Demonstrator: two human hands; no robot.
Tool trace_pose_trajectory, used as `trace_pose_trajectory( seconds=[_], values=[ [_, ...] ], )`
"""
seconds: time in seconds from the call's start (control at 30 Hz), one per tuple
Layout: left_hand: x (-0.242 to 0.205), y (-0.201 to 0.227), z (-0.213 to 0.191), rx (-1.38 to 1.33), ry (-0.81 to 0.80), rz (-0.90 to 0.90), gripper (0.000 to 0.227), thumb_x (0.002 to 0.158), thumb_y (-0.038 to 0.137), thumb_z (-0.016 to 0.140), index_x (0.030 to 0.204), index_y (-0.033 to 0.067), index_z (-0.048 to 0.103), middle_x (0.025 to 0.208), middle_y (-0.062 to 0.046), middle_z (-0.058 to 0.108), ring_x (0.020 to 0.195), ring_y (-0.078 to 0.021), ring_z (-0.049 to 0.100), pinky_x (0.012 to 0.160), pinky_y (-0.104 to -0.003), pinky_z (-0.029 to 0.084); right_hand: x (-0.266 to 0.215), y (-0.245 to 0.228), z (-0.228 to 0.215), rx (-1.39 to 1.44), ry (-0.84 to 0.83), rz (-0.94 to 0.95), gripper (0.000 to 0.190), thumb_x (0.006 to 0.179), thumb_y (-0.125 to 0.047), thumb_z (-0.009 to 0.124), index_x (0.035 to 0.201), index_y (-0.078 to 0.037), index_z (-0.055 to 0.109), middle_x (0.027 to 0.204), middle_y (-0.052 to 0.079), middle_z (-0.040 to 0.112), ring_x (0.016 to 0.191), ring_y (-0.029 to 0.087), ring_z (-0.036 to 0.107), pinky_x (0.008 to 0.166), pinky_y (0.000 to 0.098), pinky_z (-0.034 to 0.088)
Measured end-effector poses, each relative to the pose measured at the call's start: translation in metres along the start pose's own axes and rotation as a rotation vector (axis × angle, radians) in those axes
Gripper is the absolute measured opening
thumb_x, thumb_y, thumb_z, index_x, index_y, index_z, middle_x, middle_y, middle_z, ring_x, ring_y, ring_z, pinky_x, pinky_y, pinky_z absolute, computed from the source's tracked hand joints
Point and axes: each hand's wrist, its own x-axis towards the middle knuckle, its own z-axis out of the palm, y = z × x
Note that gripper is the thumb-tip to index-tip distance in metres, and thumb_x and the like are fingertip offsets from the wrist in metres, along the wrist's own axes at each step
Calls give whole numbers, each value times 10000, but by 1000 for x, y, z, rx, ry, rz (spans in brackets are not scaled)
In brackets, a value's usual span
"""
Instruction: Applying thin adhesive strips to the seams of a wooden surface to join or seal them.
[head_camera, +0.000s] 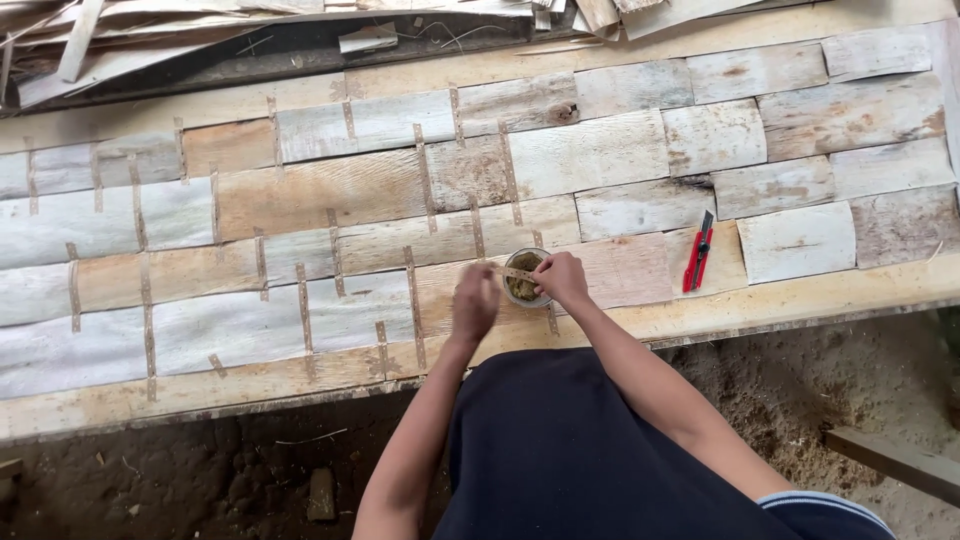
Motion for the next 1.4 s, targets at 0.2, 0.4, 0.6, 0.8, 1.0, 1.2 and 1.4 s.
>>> trace_pose_trajectory(
  seconds=[0.2, 0.4, 0.6, 0.8, 1.0, 1.2, 1.4],
  values=[
    [-17, 38, 26, 287, -600, 80, 704, 899, 58, 595, 1535, -63, 319, 1340, -275, 586, 1308, -368, 552, 1172, -414, 378, 17, 5, 4, -158, -1, -57, 176, 802, -86, 640, 706, -148, 774, 487, 71, 676, 472, 219, 708, 576, 340, 602],
    [-20, 45, 41, 633, -680, 32, 801, 883, 248, 482, 1594, -15, 223, 1608, -158, 395, 1484, -244, 388, 1196, -376, 308, 4, -12, -9, -223, -72, -57, 156, 825, -113, 634, 815, -126, 789, 557, 107, 714, 528, 243, 732, 648, 345, 613],
    [-34, 26, 63, 611, -760, -80, 810, 896, 172, 458, 1608, -48, 140, 1673, -171, 285, 1553, -215, 249, 1243, -375, 137, -12, -24, -26, -173, -119, -49, 221, 828, -133, 568, 876, -94, 780, 605, 132, 733, 554, 241, 745, 697, 341, 617],
    [-37, 32, 64, 620, -726, -97, 835, 858, 127, 460, 1600, -79, 137, 1671, -165, 290, 1552, -206, 250, 1243, -363, 137, -14, -18, -29, -246, -176, -65, 241, 782, -132, 567, 828, -101, 801, 571, 140, 720, 523, 267, 733, 687, 380, 626],
    [-38, 31, 64, 579, -719, -104, 840, 851, 111, 470, 1594, -90, 135, 1679, -185, 257, 1556, -226, 246, 1255, -376, 153, 8, 2, -15, -338, -129, -95, 229, 784, -155, 579, 754, -134, 805, 516, 107, 694, 495, 270, 717, 640, 389, 629],
    [-36, 33, 59, 526, -732, -126, 867, 817, 70, 482, 1585, -116, 124, 1674, -205, 253, 1555, -244, 247, 1262, -384, 151, -6, -11, -15, -302, -125, -85, 197, 779, -197, 626, 738, -149, 813, 550, 98, 711, 515, 255, 724, 635, 378, 632],
    [-37, 34, 57, 575, -725, -79, 866, 820, 89, 491, 1590, -99, 140, 1673, -195, 260, 1556, -236, 244, 1262, -381, 147, -18, -19, -14, -321, -88, -84, 245, 796, -185, 586, 815, -135, 826, 737, 199, 753, 766, 419, 745, 711, 525, 608]
  ],
)
